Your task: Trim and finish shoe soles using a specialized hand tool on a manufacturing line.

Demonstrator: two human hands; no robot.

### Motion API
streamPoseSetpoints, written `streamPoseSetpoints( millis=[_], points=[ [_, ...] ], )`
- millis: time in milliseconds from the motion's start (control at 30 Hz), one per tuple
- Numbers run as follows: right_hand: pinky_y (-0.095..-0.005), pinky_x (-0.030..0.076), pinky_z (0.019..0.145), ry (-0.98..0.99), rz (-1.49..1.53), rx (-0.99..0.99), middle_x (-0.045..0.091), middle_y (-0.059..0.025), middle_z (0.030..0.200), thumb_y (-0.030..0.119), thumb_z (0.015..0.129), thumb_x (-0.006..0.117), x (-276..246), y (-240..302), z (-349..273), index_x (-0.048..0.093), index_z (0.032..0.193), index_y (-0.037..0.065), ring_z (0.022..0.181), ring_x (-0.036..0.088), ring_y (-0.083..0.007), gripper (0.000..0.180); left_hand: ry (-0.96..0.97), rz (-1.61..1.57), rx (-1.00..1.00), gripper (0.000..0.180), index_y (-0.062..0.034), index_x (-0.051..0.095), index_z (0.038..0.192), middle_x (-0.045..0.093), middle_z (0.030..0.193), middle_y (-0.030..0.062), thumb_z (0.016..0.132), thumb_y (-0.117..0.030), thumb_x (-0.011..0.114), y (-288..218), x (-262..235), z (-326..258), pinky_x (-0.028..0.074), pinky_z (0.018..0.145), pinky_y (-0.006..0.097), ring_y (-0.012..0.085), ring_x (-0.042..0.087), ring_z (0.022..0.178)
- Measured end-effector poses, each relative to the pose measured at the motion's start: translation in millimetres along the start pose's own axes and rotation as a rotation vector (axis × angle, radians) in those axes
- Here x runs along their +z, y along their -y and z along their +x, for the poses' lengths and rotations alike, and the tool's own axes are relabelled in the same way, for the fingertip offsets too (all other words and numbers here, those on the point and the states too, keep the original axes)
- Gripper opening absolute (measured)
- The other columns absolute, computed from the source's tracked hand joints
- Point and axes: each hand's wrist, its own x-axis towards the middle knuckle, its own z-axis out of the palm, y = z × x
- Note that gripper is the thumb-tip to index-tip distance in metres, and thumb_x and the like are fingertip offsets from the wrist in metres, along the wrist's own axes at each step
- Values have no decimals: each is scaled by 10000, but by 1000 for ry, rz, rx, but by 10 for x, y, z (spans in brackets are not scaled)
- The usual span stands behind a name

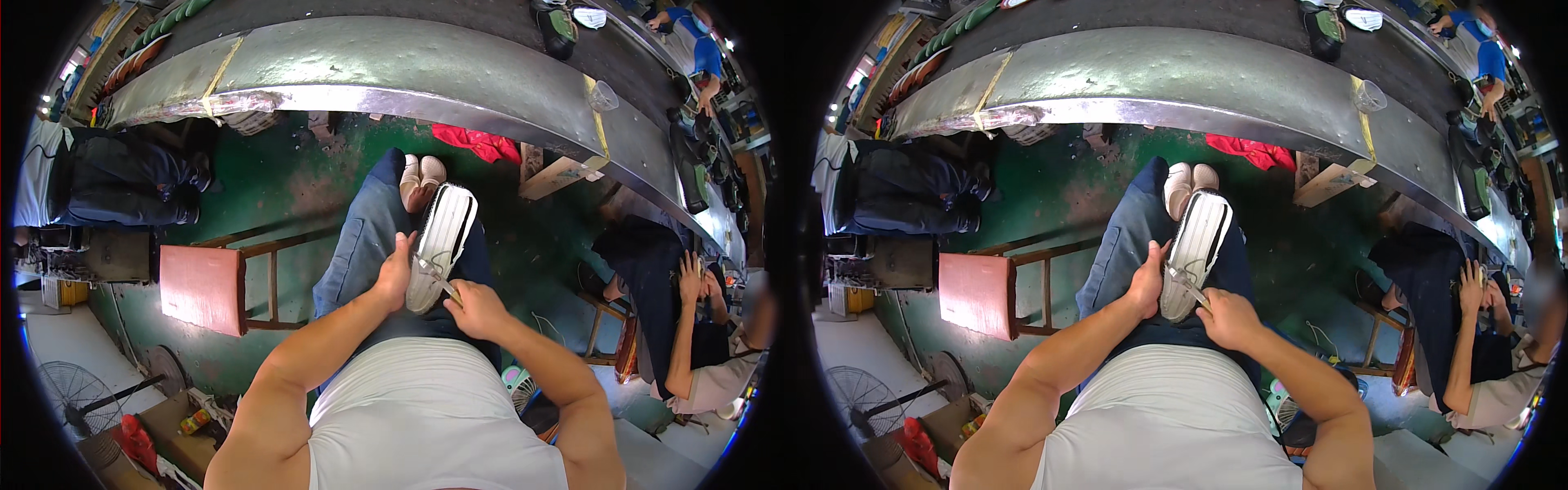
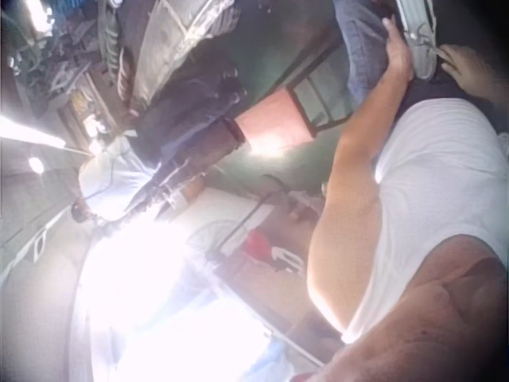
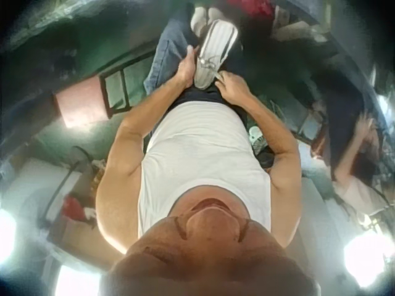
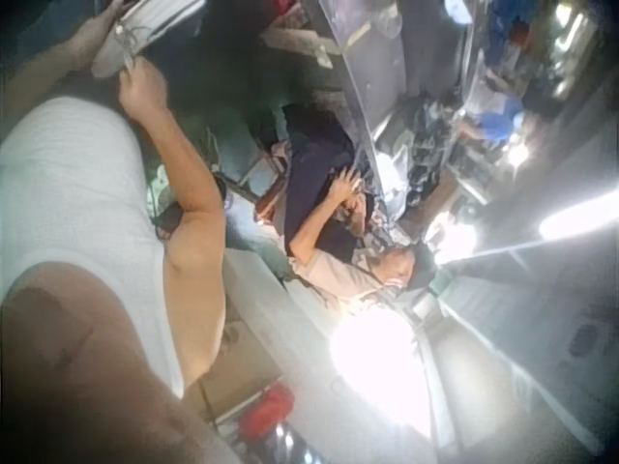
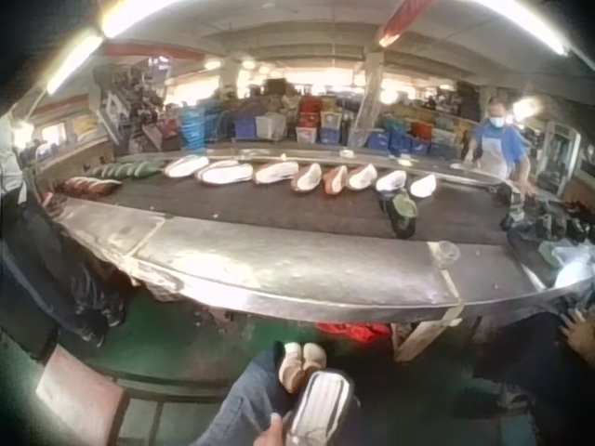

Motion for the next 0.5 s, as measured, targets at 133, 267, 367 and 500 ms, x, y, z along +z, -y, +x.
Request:
streamPoseSetpoints(
  millis=[133, 267, 367, 500],
  points=[
    [-498, 512, 813, -105, 88, 8, 666, -228, 989, 228, 911, 645, 239, -53, -66, 580, 1131, -7, 933, 650, -421, 328, -274, 375, 204, 624, -25, 498, 1458, 568, 1410, 204, 1092, -483, 285, 173, -29, 219, 399, 1083, 337, 263, 537, 1296],
    [-478, 496, 921, 83, -28, 48, 628, -275, 1124, 177, 911, 637, -246, -40, -105, 508, 1269, -72, 1059, 619, -429, 454, -365, 811, 368, 581, 4, 572, 1371, 649, 1262, 265, 1096, -416, 279, 70, 51, 131, 449, 1042, 388, 370, 627, 1190],
    [-452, 458, 1032, 97, -144, 147, 560, -331, 1263, 150, 921, 621, -382, 3, -29, 401, 1376, -138, 1185, 567, -437, 581, -345, 930, 478, 531, -2, 555, 1381, 643, 1233, 293, 1093, -356, 283, 14, 134, 40, 449, 1044, 424, 432, 596, 1201],
    [-477, 518, 896, -146, -281, 40, 626, -275, 1101, 141, 922, 633, -390, 47, 105, 506, 1199, -98, 1021, 630, -436, 387, -232, 981, 472, 478, -14, 489, 1441, 594, 1318, 292, 1082, -286, 329, -64, 221, -65, 452, 1046, 431, 457, 580, 1206]
  ],
)
